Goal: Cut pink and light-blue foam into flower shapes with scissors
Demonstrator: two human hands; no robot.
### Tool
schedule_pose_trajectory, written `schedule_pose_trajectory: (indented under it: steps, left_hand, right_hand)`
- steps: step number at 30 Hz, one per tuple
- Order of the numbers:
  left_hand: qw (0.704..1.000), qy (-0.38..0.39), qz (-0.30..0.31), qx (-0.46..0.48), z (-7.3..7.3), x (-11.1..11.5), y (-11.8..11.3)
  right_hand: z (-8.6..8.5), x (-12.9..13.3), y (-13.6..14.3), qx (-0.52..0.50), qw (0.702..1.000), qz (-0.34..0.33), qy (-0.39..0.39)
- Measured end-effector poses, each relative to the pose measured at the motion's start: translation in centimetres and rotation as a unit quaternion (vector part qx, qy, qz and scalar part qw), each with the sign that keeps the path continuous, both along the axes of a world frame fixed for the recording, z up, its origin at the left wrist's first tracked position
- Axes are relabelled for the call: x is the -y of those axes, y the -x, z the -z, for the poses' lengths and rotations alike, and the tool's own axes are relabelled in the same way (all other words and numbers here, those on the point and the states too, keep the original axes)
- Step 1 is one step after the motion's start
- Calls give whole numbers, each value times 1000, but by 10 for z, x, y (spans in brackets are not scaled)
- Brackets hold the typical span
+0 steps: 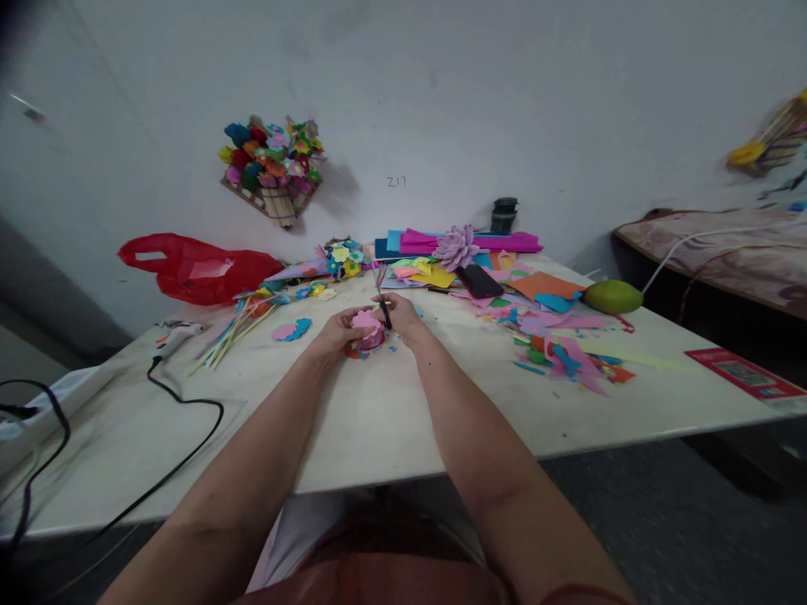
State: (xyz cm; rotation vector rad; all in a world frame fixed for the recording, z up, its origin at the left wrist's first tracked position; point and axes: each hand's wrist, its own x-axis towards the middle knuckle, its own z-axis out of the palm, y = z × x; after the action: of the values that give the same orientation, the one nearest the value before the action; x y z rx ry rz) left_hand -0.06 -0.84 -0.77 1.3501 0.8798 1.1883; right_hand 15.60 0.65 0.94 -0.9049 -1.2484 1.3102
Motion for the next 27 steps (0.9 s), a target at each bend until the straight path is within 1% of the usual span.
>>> schedule_pose_trajectory:
  steps: [6, 10, 12, 16, 20, 22, 27]
  left_hand:
    - [1000, 12, -21, -17, -4, 3, 6]
    - [997, 20, -73, -11, -7, 4, 7]
    - [996, 18, -89, -2, -7, 3, 6]
    - [995, -5, -100, 10, -6, 2, 2]
    - [992, -45, -113, 36, -4, 2, -2]
    - [992, -50, -113, 38, -4, 2, -3]
    - [991, -66, -113, 25, -4, 0, -2]
  right_hand:
    - [-1, -1, -1, -16, 1000, 23, -10]
    - [0, -2, 0, -24, 999, 32, -10]
    - [0, -2, 0, -30, 999, 38, -8]
    - [0, -3, 0, -40, 998, 52, 1]
    - [1, -5, 1, -43, 998, 49, -1]
    - [1, -6, 1, -50, 998, 50, 0]
    - [-1, -5, 0, -53, 994, 89, 36]
